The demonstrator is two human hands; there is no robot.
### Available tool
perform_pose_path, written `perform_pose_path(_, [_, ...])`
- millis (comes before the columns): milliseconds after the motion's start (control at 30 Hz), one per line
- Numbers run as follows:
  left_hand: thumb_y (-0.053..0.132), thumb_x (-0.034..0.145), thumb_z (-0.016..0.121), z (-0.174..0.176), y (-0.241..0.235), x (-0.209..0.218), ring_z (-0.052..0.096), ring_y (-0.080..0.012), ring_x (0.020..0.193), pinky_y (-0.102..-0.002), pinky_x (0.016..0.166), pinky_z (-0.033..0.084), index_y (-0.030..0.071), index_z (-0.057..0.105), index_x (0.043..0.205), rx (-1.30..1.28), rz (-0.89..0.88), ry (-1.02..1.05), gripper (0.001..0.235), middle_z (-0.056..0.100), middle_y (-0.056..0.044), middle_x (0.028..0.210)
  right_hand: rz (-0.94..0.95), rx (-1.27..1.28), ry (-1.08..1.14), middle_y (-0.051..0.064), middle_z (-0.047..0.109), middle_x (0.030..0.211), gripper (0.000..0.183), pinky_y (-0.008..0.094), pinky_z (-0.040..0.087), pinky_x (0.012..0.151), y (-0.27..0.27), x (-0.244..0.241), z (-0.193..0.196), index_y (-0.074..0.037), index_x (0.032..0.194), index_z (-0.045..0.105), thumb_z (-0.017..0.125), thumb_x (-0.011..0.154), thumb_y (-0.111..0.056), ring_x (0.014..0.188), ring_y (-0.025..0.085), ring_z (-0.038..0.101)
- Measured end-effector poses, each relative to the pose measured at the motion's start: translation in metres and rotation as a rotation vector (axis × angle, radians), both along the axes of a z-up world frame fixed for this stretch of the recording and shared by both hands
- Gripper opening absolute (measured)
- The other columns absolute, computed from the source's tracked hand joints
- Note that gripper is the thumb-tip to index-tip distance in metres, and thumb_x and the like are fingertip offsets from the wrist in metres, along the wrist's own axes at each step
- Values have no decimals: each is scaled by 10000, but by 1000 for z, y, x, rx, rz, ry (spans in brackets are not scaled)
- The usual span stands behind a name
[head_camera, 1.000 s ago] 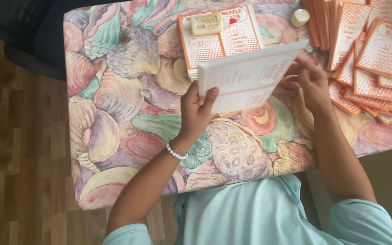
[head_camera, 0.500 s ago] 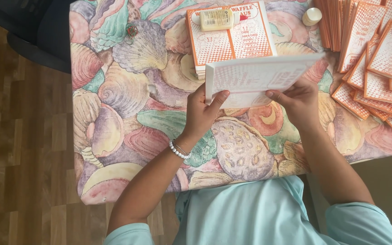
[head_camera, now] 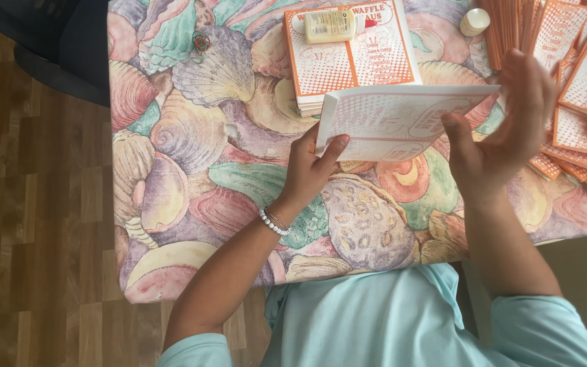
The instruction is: Folding and creasing paper bags on a table at a steady pace.
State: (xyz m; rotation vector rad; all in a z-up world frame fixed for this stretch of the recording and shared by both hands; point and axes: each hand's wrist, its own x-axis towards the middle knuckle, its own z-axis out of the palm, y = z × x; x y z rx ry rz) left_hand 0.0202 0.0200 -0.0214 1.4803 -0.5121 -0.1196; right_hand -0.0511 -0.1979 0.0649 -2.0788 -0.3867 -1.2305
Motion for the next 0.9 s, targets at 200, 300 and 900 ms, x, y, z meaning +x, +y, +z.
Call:
perform_pose_path(200, [409,972,617,-3,-1,2,638,-139,854,-243,702,506,80,672,1204,-3,-15,42,406,691,-25,959,43,-510,15,304,615,1295,460,577,539,1025,48,21,57,109,1306,623,703,1080,-284,1186,473,627])
perform_pose_path(300, [428,989,595,0,-1,0,470,-70,619,-216,538,362,116,651,1086,-7,-23,25,331,544,49,717,-18,-656,60,181,664,1207,407,470,518,899,66,31,63,32,1297,653,679,1113,-330,1048,369,643])
perform_pose_path(900, [345,1000,547,44,37,-63,575,-247,1116,-377,967,479,18,481,1323,89,-44,238,465,574,-139,1188,358,-328,583,173,697,868,43,424,516,690,59,71,23,39,974,744,716,980,7,768,348,678])
